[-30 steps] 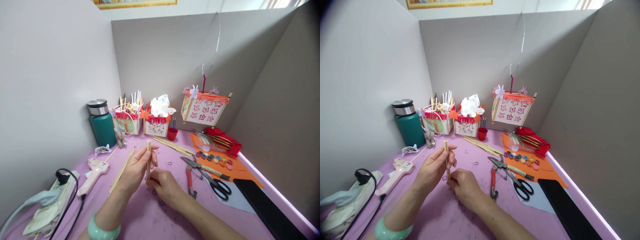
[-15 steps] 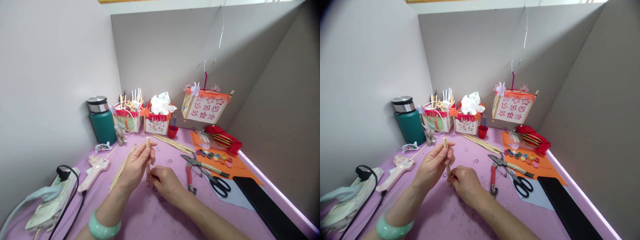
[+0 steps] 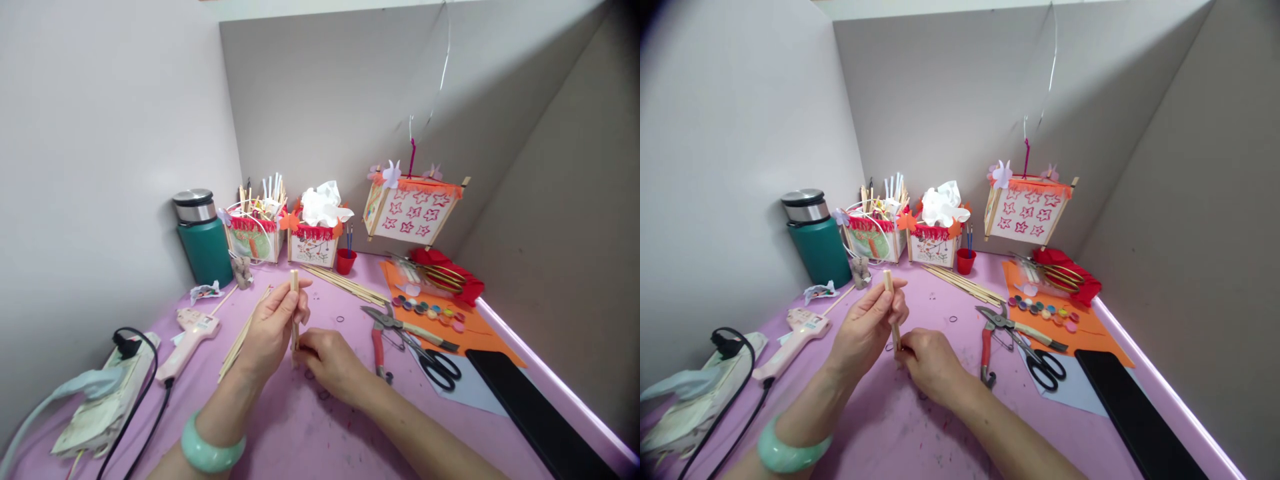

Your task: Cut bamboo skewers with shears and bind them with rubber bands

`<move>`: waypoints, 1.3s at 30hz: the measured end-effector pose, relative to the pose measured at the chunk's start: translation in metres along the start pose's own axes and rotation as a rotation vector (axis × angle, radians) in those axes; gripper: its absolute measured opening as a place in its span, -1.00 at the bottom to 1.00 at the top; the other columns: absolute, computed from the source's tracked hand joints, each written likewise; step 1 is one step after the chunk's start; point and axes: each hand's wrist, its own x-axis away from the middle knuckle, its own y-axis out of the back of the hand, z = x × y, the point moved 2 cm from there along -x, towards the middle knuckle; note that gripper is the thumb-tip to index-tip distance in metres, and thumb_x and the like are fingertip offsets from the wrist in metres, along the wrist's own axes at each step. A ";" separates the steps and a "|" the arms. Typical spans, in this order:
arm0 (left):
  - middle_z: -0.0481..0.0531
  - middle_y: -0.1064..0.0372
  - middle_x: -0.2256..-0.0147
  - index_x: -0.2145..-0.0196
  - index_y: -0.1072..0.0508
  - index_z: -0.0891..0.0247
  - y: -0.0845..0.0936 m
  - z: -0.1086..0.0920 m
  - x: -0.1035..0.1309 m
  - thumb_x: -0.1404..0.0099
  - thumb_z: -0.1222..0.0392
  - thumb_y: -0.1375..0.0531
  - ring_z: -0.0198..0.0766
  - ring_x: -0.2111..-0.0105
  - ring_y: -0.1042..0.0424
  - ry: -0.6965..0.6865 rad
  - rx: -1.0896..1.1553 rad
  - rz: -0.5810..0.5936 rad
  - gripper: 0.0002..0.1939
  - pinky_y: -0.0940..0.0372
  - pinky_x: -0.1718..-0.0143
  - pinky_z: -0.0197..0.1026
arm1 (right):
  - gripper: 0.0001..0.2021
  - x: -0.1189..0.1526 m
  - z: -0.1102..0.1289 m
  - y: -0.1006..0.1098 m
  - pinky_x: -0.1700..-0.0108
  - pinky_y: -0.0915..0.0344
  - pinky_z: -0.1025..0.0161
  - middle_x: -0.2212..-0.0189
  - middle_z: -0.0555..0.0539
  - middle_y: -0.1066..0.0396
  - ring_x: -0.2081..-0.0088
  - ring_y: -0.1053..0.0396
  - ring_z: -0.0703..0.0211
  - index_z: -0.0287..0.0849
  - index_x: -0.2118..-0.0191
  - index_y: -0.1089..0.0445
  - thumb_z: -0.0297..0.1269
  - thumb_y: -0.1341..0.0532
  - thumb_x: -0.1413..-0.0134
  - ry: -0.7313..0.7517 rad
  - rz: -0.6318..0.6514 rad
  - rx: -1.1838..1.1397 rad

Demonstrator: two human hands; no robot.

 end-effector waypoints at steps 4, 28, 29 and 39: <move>-0.05 -0.12 0.47 0.12 -0.39 0.27 -0.003 0.001 0.000 -0.30 0.20 -0.06 -0.39 0.50 -0.10 -0.013 -0.033 0.011 -0.77 -0.07 0.42 -0.29 | -0.95 0.001 -0.001 -0.003 0.40 -0.10 0.38 0.51 0.00 -0.37 0.47 -0.28 0.28 -0.22 0.47 -0.36 -0.43 -0.22 0.05 -0.073 -0.050 0.049; -0.04 -0.16 0.47 0.09 -0.38 0.26 0.005 0.000 0.001 -0.33 0.19 -0.02 -0.37 0.47 -0.19 0.067 -0.053 0.119 -0.75 -0.19 0.34 -0.26 | -0.82 0.003 0.003 0.002 0.37 -0.12 0.40 0.45 0.00 -0.32 0.43 -0.25 0.32 -0.22 0.51 -0.27 -0.51 -0.04 -0.04 -0.012 0.046 -0.109; -0.05 -0.15 0.47 0.09 -0.38 0.25 0.005 0.000 0.001 -0.33 0.18 -0.03 -0.38 0.48 -0.17 0.072 -0.052 0.110 -0.75 -0.17 0.37 -0.28 | -0.83 0.003 0.003 0.002 0.37 -0.12 0.40 0.45 -0.01 -0.32 0.42 -0.26 0.31 -0.22 0.50 -0.27 -0.52 -0.04 -0.04 -0.012 0.050 -0.103; -0.06 -0.10 0.48 0.13 -0.40 0.29 0.003 0.004 0.002 -0.32 0.19 -0.04 -0.42 0.52 -0.07 0.020 -0.013 0.034 -0.77 -0.04 0.46 -0.32 | -0.86 0.002 -0.001 -0.002 0.42 -0.09 0.41 0.54 0.03 -0.34 0.50 -0.24 0.34 -0.22 0.50 -0.27 -0.53 -0.06 0.01 -0.039 -0.002 -0.105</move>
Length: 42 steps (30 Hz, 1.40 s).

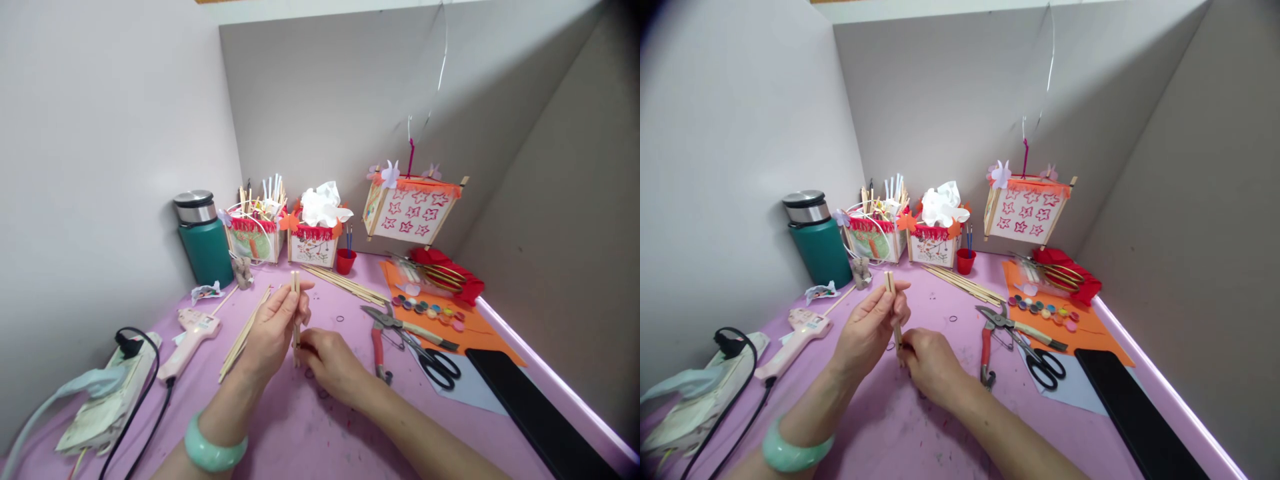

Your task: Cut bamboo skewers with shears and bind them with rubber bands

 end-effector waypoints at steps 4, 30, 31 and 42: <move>-0.06 -0.11 0.48 0.16 -0.41 0.29 0.002 -0.001 -0.002 -0.30 0.20 -0.07 -0.42 0.52 -0.07 -0.051 0.032 -0.059 -0.79 -0.05 0.44 -0.32 | -0.86 -0.002 -0.001 0.000 0.41 -0.08 0.41 0.54 0.03 -0.34 0.49 -0.24 0.34 -0.21 0.49 -0.30 -0.53 -0.08 0.02 0.000 -0.051 0.014; 0.01 -0.24 0.45 0.07 -0.37 0.27 0.001 -0.003 0.001 -0.32 0.17 -0.03 -0.33 0.43 -0.23 0.085 -0.013 0.088 -0.73 -0.19 0.35 -0.27 | -0.88 -0.001 -0.006 -0.002 0.43 -0.12 0.39 0.54 0.00 -0.37 0.50 -0.29 0.29 -0.23 0.50 -0.36 -0.47 -0.11 0.03 -0.059 0.017 0.030; 0.01 -0.23 0.45 0.08 -0.37 0.28 0.001 -0.003 0.001 -0.32 0.16 -0.03 -0.33 0.44 -0.22 0.084 -0.014 0.086 -0.73 -0.18 0.37 -0.28 | -0.87 -0.001 -0.006 -0.002 0.45 -0.12 0.40 0.56 0.01 -0.37 0.52 -0.28 0.30 -0.22 0.50 -0.35 -0.48 -0.10 0.04 -0.070 0.025 0.007; -0.06 -0.11 0.50 0.13 -0.38 0.30 -0.001 0.000 0.001 -0.32 0.15 -0.04 -0.39 0.49 -0.12 0.073 0.005 0.053 -0.75 -0.08 0.42 -0.31 | -0.88 0.000 -0.007 -0.003 0.47 -0.13 0.41 0.60 0.03 -0.36 0.56 -0.26 0.33 -0.22 0.54 -0.32 -0.46 -0.11 0.06 -0.111 0.011 -0.116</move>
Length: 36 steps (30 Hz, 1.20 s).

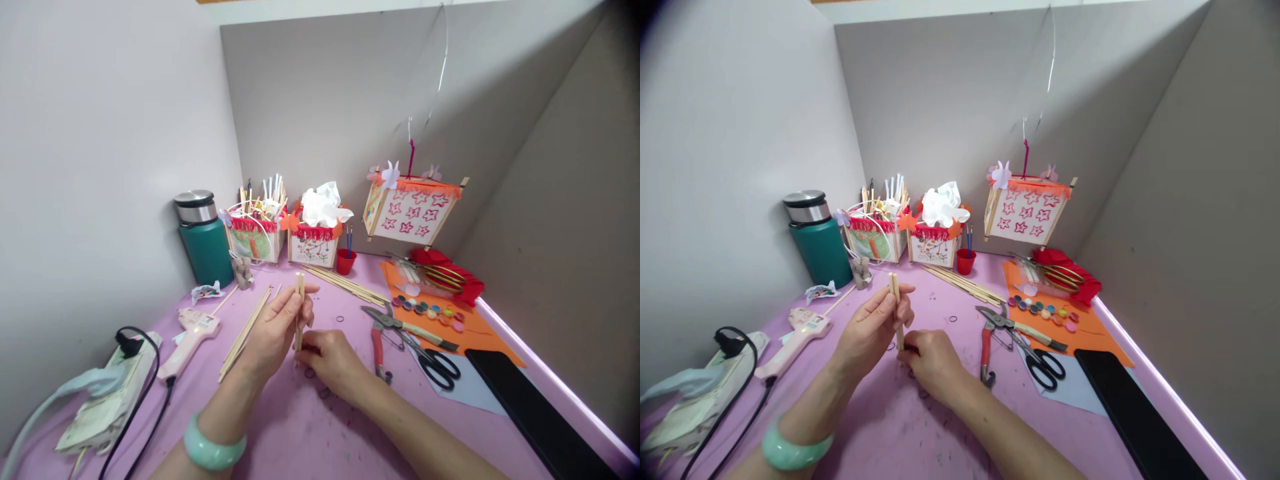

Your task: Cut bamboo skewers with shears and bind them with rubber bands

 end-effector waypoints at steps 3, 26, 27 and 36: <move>-0.09 -0.07 0.52 0.20 -0.39 0.28 0.000 0.001 0.000 -0.32 0.15 -0.05 -0.40 0.50 -0.11 -0.005 -0.002 -0.016 -0.80 -0.06 0.42 -0.32 | -0.88 0.000 -0.001 -0.001 0.47 -0.14 0.41 0.60 0.03 -0.36 0.56 -0.27 0.33 -0.22 0.52 -0.33 -0.46 -0.11 0.05 -0.006 0.001 -0.009; -0.09 -0.08 0.52 0.23 -0.39 0.28 0.000 0.000 0.000 -0.31 0.14 -0.06 -0.40 0.52 -0.12 -0.009 -0.002 -0.022 -0.81 -0.11 0.44 -0.30 | -0.90 0.000 0.005 0.001 0.41 -0.10 0.39 0.53 0.01 -0.37 0.48 -0.27 0.29 -0.22 0.49 -0.37 -0.48 -0.15 0.05 0.074 -0.017 0.131; -0.08 -0.10 0.52 0.22 -0.40 0.29 0.000 0.000 0.000 -0.31 0.13 -0.06 -0.39 0.51 -0.14 -0.006 0.005 -0.017 -0.79 -0.12 0.43 -0.29 | -0.90 0.000 0.006 0.000 0.40 -0.10 0.38 0.53 0.01 -0.37 0.47 -0.28 0.29 -0.22 0.49 -0.37 -0.48 -0.15 0.04 0.079 -0.019 0.138; -0.03 -0.18 0.48 0.23 -0.44 0.32 0.002 0.001 0.000 -0.29 0.13 -0.07 -0.35 0.48 -0.18 0.003 0.033 -0.012 -0.76 -0.17 0.36 -0.25 | -0.91 0.001 0.004 -0.001 0.39 -0.11 0.38 0.51 0.00 -0.38 0.46 -0.29 0.27 -0.22 0.48 -0.37 -0.48 -0.16 0.04 0.074 -0.027 0.151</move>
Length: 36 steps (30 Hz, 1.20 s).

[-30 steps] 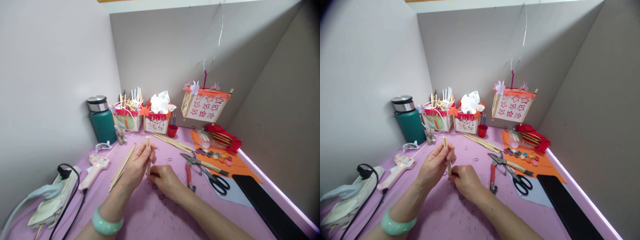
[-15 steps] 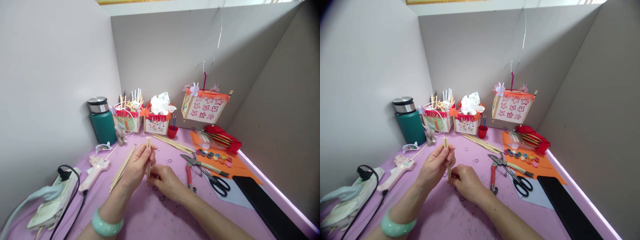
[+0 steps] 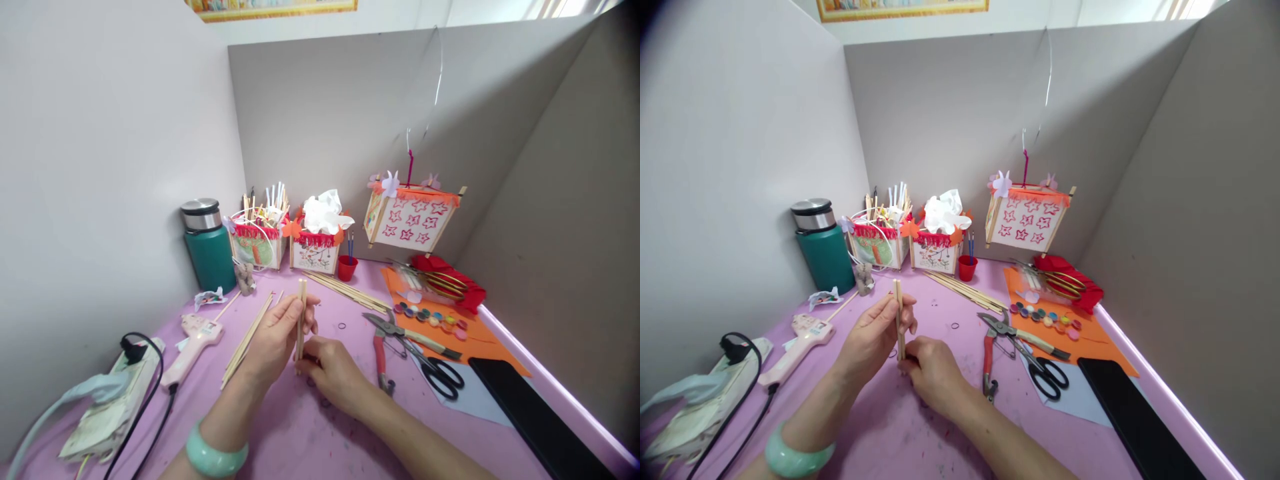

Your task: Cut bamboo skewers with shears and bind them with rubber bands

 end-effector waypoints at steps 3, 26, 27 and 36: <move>-0.05 -0.17 0.50 0.25 -0.44 0.31 0.000 0.001 0.000 -0.29 0.14 -0.08 -0.38 0.50 -0.16 -0.010 -0.002 -0.020 -0.78 -0.16 0.37 -0.27 | -0.91 0.000 0.000 0.000 0.41 -0.10 0.39 0.53 0.01 -0.37 0.47 -0.28 0.28 -0.23 0.49 -0.36 -0.47 -0.16 0.03 -0.004 -0.002 0.000; 0.07 -0.36 0.50 0.38 -0.43 0.27 0.072 -0.049 -0.028 -0.22 0.10 0.01 -0.21 0.48 -0.35 0.190 -1.635 -0.382 -0.72 -0.16 0.48 -0.26 | -0.82 0.005 0.007 0.006 0.29 -0.16 0.37 0.42 -0.03 -0.41 0.38 -0.34 0.29 -0.21 0.49 -0.31 -0.39 -0.09 -0.12 0.114 -0.160 -0.020; 0.11 -0.40 0.46 0.45 -0.44 0.27 0.075 -0.043 -0.029 -0.17 0.12 -0.05 -0.14 0.40 -0.38 0.241 -1.709 -0.326 -0.77 -0.19 0.40 -0.22 | -0.81 0.005 0.007 0.005 0.30 -0.15 0.37 0.43 -0.03 -0.41 0.39 -0.33 0.29 -0.21 0.50 -0.30 -0.39 -0.09 -0.12 0.113 -0.154 -0.015; 0.32 -0.43 0.29 0.27 -0.45 0.32 0.086 -0.009 -0.020 -0.10 0.27 -0.04 0.10 0.26 -0.40 0.470 -1.931 -0.286 -0.73 -0.23 0.30 -0.04 | -0.81 0.007 0.007 0.004 0.41 -0.08 0.40 0.57 0.03 -0.36 0.51 -0.26 0.34 -0.21 0.49 -0.32 -0.34 -0.09 -0.11 0.042 -0.109 -0.004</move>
